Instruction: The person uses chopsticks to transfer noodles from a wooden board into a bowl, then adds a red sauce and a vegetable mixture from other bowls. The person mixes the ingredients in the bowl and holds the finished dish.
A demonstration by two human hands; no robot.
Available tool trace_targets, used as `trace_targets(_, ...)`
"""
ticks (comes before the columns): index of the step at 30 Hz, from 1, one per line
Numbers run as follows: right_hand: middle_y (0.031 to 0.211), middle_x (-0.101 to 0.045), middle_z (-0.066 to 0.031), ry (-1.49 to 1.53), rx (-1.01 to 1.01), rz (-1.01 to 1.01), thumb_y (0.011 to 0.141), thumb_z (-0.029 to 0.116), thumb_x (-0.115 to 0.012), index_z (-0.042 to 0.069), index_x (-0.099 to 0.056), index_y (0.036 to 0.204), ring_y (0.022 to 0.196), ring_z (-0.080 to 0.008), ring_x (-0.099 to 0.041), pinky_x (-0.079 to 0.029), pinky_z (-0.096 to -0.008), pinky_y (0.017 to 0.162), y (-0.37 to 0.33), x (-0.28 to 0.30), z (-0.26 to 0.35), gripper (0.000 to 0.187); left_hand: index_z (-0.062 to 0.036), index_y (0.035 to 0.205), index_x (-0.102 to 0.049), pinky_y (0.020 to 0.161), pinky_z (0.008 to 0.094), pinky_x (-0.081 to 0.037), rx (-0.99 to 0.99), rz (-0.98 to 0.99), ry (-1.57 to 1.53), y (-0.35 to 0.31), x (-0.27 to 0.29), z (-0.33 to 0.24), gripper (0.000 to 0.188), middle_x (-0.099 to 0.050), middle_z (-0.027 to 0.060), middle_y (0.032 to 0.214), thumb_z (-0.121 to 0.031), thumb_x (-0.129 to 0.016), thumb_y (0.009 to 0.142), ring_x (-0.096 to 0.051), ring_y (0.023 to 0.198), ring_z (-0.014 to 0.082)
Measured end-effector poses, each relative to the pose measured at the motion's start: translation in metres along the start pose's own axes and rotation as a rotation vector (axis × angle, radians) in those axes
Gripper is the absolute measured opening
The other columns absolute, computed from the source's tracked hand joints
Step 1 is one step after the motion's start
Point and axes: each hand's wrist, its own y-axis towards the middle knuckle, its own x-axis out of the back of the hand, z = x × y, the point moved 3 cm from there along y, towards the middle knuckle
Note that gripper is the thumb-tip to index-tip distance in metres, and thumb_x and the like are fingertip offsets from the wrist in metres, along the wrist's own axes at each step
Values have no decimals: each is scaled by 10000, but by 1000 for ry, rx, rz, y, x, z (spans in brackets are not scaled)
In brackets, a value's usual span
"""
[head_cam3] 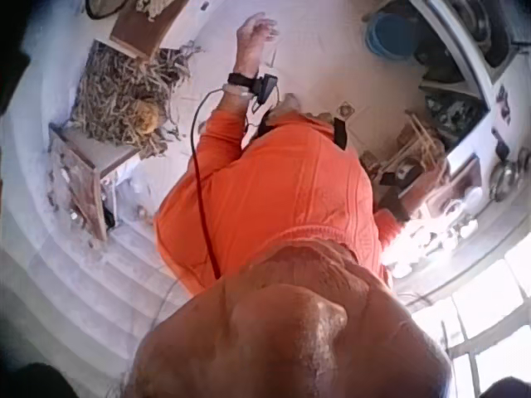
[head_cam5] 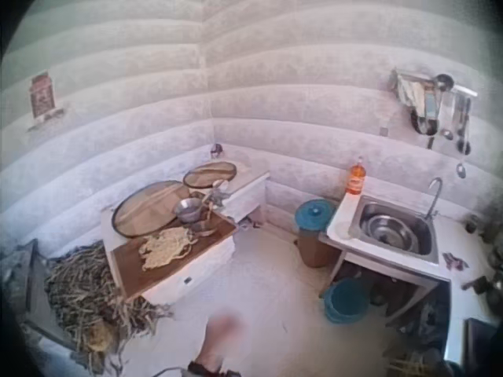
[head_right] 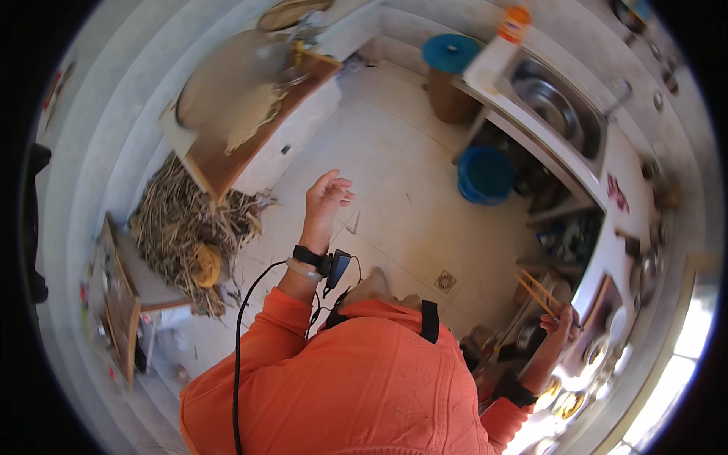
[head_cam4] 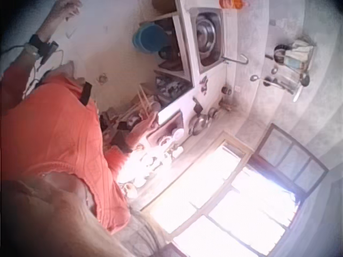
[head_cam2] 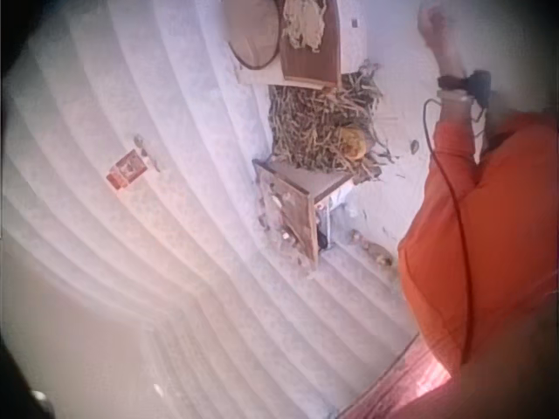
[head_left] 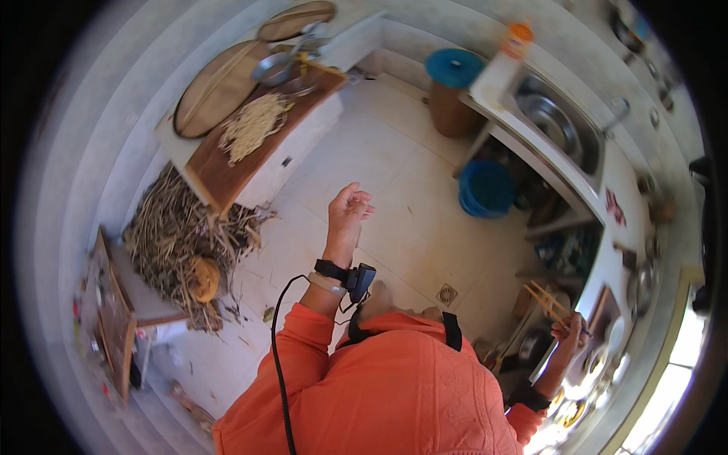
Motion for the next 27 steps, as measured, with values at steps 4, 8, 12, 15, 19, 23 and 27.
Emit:
trace_targets(4, 806, -641, -53, 20, -6, 339, 982, 254, -640, -2, -678, 1058, 588, -122, -627, -492, -223, 511, 9, -198, 18, 269, 40, 1378, -507, 753, 302, -541, 9, -272, 12, 12, 114, 6, 465, -679, 126, 1083, -85, -576, 936, -690, 838, 203)
trace_targets(8, 854, -667, -78, -19, 93, 705, 980, 228, -633, -24, -681, 1080, 614, -147, -647, -535, -260, 571, -15, -373, 51, 276, 51, 1379, -502, 724, 285, -539, 60, -612, 5, -29, 234, 6, 516, -680, 122, 1059, -102, -595, 894, -691, 809, 189)
trace_targets(12, 912, -681, -97, 115, 48, 967, 991, 210, -616, -34, -653, 1138, 647, -179, -670, -564, -292, 626, -58, -520, 68, 288, 79, 1375, -486, 709, 278, -536, 51, -963, 17, -112, 306, 1, 538, -675, 127, 1070, -108, -598, 883, -686, 820, 190)
trace_targets(15, 932, -687, -126, 239, 47, 1137, 979, 204, -648, -19, -667, 1129, 648, -202, -694, -551, -272, 593, -87, -621, 74, 270, 88, 1393, -462, 728, 282, -540, 53, -1160, 25, -168, 323, 3, 562, -663, 146, 1112, -120, -603, 890, -680, 848, 197)
trace_targets(19, 945, -698, -109, 244, 50, 1218, 984, 214, -647, -10, -662, 1128, 662, -180, -697, -535, -258, 581, -105, -766, 68, 267, 77, 1422, -439, 771, 299, -537, 104, -1400, 45, -218, 316, 10, 564, -657, 141, 1120, -103, -590, 909, -663, 889, 201)
trace_targets(23, 950, -705, -85, 248, 80, 1248, 984, 204, -636, -4, -677, 1137, 649, -161, -694, -516, -249, 563, -109, -909, 52, 262, 86, 1422, -423, 828, 350, -550, 182, -1647, 101, -241, 287, 7, 572, -648, 163, 1173, -195, -579, 948, -661, 948, 244)
trace_targets(27, 1033, -711, -95, 79, 148, 1257, 975, 193, -645, 39, -684, 1173, 682, -179, -723, -546, -250, 582, -107, -1029, 41, 253, 85, 1451, -392, 877, 411, -533, 302, -1945, -9, -230, 244, 3, 592, -631, 186, 1202, -174, -553, 944, -649, 990, 276)
